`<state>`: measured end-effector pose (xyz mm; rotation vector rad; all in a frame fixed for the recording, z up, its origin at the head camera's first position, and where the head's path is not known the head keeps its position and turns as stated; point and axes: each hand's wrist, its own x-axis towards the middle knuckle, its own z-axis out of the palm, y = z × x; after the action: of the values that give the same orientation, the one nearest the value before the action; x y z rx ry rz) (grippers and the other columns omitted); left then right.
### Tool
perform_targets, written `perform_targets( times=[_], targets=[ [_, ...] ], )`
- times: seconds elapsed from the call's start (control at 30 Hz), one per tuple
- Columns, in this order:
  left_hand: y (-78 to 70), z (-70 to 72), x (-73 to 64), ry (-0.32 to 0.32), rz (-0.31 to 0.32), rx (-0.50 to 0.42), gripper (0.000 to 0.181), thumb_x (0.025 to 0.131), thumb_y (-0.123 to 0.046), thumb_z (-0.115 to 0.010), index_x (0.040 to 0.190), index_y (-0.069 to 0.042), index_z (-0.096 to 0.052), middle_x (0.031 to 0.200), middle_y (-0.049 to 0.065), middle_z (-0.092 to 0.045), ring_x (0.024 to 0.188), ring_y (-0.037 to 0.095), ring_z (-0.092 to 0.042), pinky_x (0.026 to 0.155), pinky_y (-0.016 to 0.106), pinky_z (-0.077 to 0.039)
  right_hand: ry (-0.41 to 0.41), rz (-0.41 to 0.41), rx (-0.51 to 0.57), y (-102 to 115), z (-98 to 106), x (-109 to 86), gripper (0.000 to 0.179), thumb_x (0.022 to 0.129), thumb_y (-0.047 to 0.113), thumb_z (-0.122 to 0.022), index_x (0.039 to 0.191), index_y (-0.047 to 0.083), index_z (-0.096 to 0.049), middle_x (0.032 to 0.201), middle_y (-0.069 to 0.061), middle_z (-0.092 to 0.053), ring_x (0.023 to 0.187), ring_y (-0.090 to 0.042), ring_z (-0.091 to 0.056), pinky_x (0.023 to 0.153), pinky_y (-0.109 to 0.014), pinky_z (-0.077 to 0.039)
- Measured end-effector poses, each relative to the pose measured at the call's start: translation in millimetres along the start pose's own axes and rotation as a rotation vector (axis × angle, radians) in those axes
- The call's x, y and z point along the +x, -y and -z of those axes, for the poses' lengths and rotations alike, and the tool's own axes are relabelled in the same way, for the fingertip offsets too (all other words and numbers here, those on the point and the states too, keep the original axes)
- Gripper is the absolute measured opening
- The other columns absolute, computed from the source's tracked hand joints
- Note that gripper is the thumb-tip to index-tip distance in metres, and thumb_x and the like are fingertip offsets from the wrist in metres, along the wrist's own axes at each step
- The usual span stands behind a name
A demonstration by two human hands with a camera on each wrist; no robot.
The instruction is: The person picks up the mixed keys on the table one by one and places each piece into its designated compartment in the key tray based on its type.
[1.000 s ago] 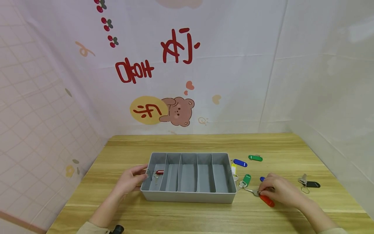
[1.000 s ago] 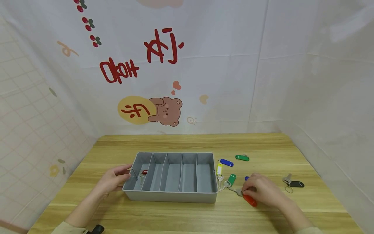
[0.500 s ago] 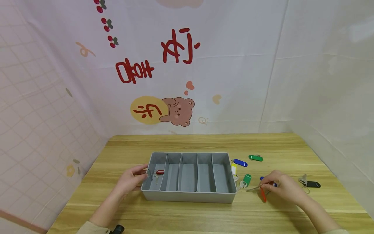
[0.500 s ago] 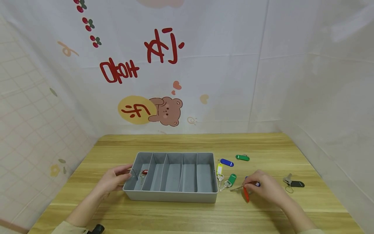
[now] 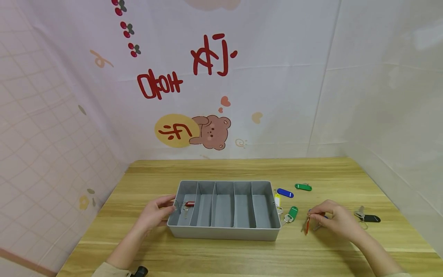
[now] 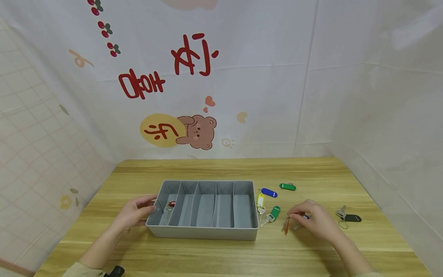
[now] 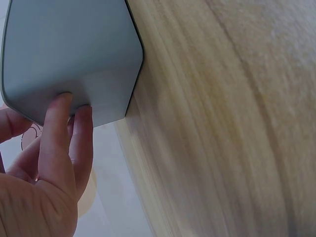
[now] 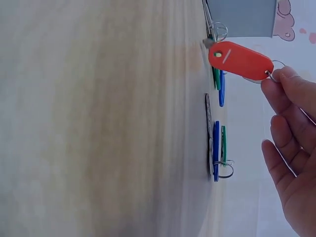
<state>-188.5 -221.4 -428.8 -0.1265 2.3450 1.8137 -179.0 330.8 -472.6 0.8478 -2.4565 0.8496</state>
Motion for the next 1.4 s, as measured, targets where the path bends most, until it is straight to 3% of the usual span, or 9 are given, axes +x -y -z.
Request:
perform_targets(
  times=[0.43, 1.03, 1.4],
  targets=[
    [1.3, -0.9, -0.7, 0.002, -0.014, -0.015, 0.052, 0.094, 0.002, -0.059, 0.143, 0.008, -0.045, 0.122, 0.029, -0.054, 0.093, 0.030, -0.065, 0.074, 0.049, -0.059, -0.054, -0.030, 0.005, 8, 3, 4.5, 0.036, 0.070, -0.006, -0.083, 0.086, 0.026, -0.076, 0.083, 0.015, -0.068, 0.076, -0.001, -0.057, 0.060, -0.015, -0.044],
    [-0.3, -1.0, -2.8, -0.013, -0.018, 0.007, 0.050, 0.094, 0.001, -0.059, 0.142, 0.007, -0.048, 0.122, 0.029, -0.056, 0.094, 0.032, -0.066, 0.072, 0.048, -0.059, -0.105, -0.092, -0.030, 13, 7, 8.7, 0.034, 0.074, -0.004, -0.082, 0.086, 0.028, -0.076, 0.086, 0.016, -0.067, 0.081, 0.000, -0.056, 0.066, -0.016, -0.045],
    [0.9, -1.9, -3.5, -0.020, -0.018, -0.005, 0.051, 0.093, 0.001, -0.060, 0.142, 0.007, -0.047, 0.121, 0.028, -0.056, 0.093, 0.032, -0.066, 0.073, 0.049, -0.059, -0.146, -0.100, -0.029, 17, 12, 17.4, 0.032, 0.076, -0.003, -0.082, 0.089, 0.025, -0.077, 0.088, 0.014, -0.068, 0.085, 0.001, -0.056, 0.074, -0.009, -0.043]
  ],
)
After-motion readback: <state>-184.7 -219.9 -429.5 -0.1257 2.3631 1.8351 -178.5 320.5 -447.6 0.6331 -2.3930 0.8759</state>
